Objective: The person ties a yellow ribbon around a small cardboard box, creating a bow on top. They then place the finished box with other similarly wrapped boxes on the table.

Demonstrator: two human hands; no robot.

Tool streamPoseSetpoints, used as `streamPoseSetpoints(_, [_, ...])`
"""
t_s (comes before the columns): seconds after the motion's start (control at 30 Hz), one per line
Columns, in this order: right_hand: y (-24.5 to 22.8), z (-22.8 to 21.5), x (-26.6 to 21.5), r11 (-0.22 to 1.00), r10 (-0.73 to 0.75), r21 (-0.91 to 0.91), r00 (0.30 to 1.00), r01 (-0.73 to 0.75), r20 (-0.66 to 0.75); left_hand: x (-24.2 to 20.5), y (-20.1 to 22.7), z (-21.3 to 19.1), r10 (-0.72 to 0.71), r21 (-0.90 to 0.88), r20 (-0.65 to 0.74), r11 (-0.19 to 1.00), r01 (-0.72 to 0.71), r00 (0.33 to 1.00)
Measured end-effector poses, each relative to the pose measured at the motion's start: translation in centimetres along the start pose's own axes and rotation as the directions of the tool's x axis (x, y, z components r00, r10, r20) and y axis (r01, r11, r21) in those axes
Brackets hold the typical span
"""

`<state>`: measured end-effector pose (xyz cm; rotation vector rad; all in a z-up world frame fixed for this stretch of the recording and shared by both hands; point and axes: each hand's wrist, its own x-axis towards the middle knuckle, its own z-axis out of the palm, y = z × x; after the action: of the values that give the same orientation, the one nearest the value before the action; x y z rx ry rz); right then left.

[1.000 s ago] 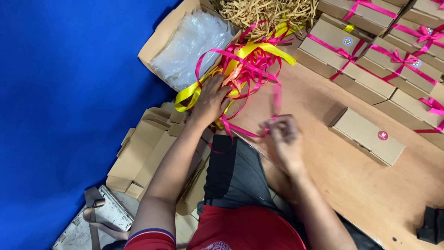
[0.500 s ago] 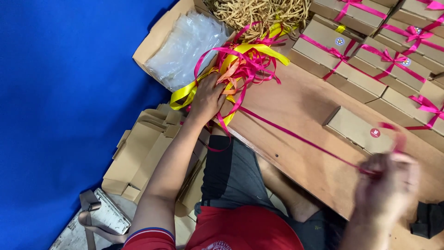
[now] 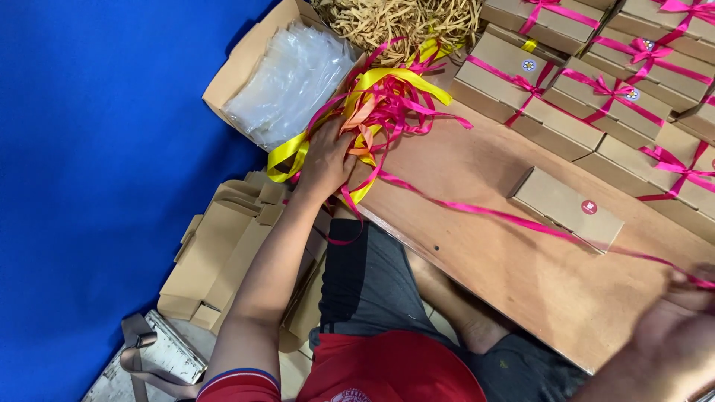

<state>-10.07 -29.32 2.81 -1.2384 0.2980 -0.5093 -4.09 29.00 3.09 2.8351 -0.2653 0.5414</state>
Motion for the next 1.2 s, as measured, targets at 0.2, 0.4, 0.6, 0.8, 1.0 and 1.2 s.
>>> streamPoseSetpoints(0.2, [-7.3, 15.5, -7.7, 0.999, 0.034, 0.009, 0.985, -0.037, 0.171, 0.1, 1.3, -3.4, 0.022, -0.156, 0.039, 0.988, -0.015, 0.999])
streamPoseSetpoints(0.4, [-12.1, 25.2, -11.7, 0.981, 0.111, 0.045, 0.733, -0.190, 0.672, 0.1, 7.2, -7.1, 0.046, -0.356, -0.279, 0.923, -0.148, 0.959])
streamPoseSetpoints(0.6, [-9.7, 34.2, -8.9, 0.932, 0.112, 0.118, 0.584, -0.342, 0.804, -1.6, 11.4, -6.2, 0.257, -0.988, 0.157, 0.035, 0.153, 0.954])
streamPoseSetpoints(0.8, [-0.4, 36.9, -3.0, 0.988, 0.103, 0.004, 0.688, -0.153, 0.718, 2.6, 4.5, -10.1, -0.545, -0.515, 0.344, 0.571, 0.639, 0.765])
streamPoseSetpoints(1.0, [12.5, 31.5, -6.1, 0.599, 0.053, -0.510, 0.605, 0.617, 0.795, 0.8, 2.1, -4.2, -0.224, -0.174, -0.189, 0.966, 0.191, 0.956])
streamPoseSetpoints(1.2, [15.7, 31.0, -9.6, 0.275, 0.176, -0.588, 0.562, 0.761, 0.808, -2.2, 4.9, -1.4, 0.042, -0.172, -0.102, 0.983, -0.059, 0.994])
